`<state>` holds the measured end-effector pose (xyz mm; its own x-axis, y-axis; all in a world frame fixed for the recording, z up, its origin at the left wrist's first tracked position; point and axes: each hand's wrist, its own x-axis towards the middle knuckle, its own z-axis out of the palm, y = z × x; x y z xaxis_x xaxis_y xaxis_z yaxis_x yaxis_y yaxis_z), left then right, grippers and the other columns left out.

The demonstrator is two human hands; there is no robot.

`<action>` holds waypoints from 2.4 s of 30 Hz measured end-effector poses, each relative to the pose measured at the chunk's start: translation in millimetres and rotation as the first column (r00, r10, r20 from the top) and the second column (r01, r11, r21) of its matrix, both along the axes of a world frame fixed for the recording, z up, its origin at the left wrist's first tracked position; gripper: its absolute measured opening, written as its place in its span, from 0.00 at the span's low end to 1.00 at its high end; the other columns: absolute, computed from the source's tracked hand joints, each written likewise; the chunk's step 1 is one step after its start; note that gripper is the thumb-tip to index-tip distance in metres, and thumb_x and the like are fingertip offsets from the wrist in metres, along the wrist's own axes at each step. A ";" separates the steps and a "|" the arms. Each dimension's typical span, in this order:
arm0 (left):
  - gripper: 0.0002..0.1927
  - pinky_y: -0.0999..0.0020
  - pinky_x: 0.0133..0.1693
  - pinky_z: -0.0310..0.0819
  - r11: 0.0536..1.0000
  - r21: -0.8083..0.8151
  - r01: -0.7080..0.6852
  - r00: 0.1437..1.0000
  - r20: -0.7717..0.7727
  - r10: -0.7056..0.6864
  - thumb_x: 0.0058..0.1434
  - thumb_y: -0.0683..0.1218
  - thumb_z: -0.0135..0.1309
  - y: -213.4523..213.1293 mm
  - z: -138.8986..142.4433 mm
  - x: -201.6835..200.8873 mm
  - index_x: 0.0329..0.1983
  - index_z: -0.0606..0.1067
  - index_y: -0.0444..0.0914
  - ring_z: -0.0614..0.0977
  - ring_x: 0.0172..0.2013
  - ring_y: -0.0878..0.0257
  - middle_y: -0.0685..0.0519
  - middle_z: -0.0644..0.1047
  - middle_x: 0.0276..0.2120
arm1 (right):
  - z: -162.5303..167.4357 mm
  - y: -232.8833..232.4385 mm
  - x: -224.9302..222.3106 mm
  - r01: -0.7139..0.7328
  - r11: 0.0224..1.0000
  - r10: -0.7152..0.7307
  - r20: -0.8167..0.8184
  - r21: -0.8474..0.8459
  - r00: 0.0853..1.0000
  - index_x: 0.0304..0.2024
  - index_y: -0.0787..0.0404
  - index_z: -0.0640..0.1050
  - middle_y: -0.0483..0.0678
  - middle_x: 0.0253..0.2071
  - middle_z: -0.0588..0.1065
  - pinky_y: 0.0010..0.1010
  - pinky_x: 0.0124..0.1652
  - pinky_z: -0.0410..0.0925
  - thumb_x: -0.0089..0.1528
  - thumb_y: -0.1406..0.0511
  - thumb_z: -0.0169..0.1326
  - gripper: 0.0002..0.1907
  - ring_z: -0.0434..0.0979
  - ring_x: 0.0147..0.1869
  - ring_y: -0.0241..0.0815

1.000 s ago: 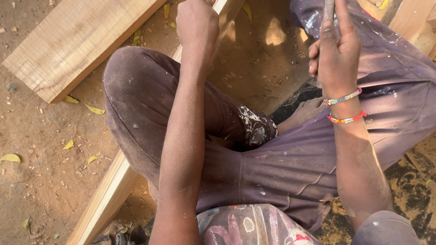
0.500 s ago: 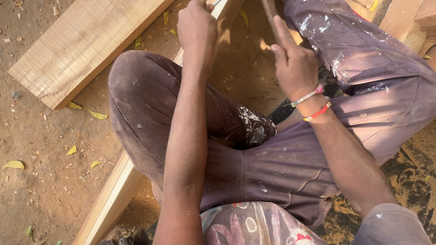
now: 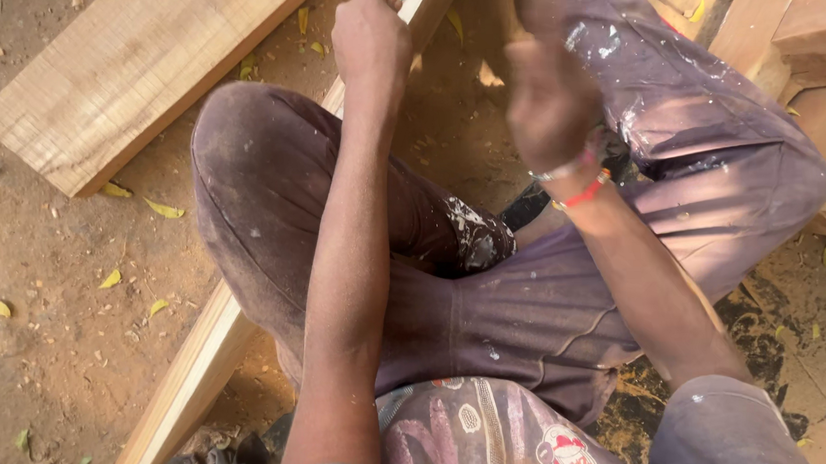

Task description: The person is sitting on the ground and using a chisel and a wooden mallet to carve a groove into a piece of wood. They repeatedly strike the chisel to remove wood shavings and shape the wood.

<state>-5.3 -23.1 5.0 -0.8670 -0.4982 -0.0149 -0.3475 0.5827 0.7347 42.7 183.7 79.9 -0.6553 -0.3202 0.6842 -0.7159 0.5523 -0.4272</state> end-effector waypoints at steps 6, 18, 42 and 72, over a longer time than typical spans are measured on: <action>0.11 0.47 0.42 0.78 0.996 -0.072 0.048 0.999 0.022 -0.047 0.66 0.47 0.52 -1.4 1.6 -5.9 0.38 0.79 0.35 0.85 0.40 0.39 0.35 0.82 0.36 | -15.4 9.4 -22.1 0.097 0.969 -0.155 0.249 0.229 0.956 0.77 0.51 0.63 0.58 0.35 0.77 0.42 0.36 0.66 0.77 0.68 0.54 0.28 0.74 0.32 0.53; 0.10 0.48 0.40 0.80 0.994 -0.107 -0.024 0.982 0.182 0.043 0.67 0.45 0.48 -3.8 12.2 -5.6 0.41 0.78 0.36 0.85 0.41 0.42 0.38 0.82 0.38 | 18.4 9.9 -13.0 0.037 0.999 -0.033 0.238 -0.012 0.971 0.76 0.54 0.62 0.48 0.30 0.75 0.30 0.32 0.70 0.80 0.69 0.51 0.23 0.77 0.29 0.37; 0.14 0.50 0.43 0.80 0.999 0.027 -0.032 0.984 0.178 0.027 0.67 0.44 0.46 3.2 7.4 -1.9 0.41 0.82 0.36 0.86 0.40 0.44 0.38 0.82 0.38 | -5.0 0.2 -29.9 -0.152 0.969 0.132 0.112 0.195 0.985 0.55 0.56 0.74 0.55 0.34 0.76 0.36 0.38 0.70 0.80 0.69 0.44 0.07 0.78 0.37 0.51; 0.08 0.45 0.42 0.78 0.987 -0.154 0.043 0.971 0.237 -0.005 0.63 0.40 0.47 -7.1 7.8 -10.3 0.42 0.74 0.34 0.84 0.43 0.40 0.37 0.81 0.40 | 24.7 38.5 -9.2 0.059 0.997 -0.070 0.388 0.041 0.919 0.76 0.55 0.65 0.49 0.33 0.76 0.29 0.35 0.70 0.77 0.74 0.52 0.26 0.77 0.31 0.35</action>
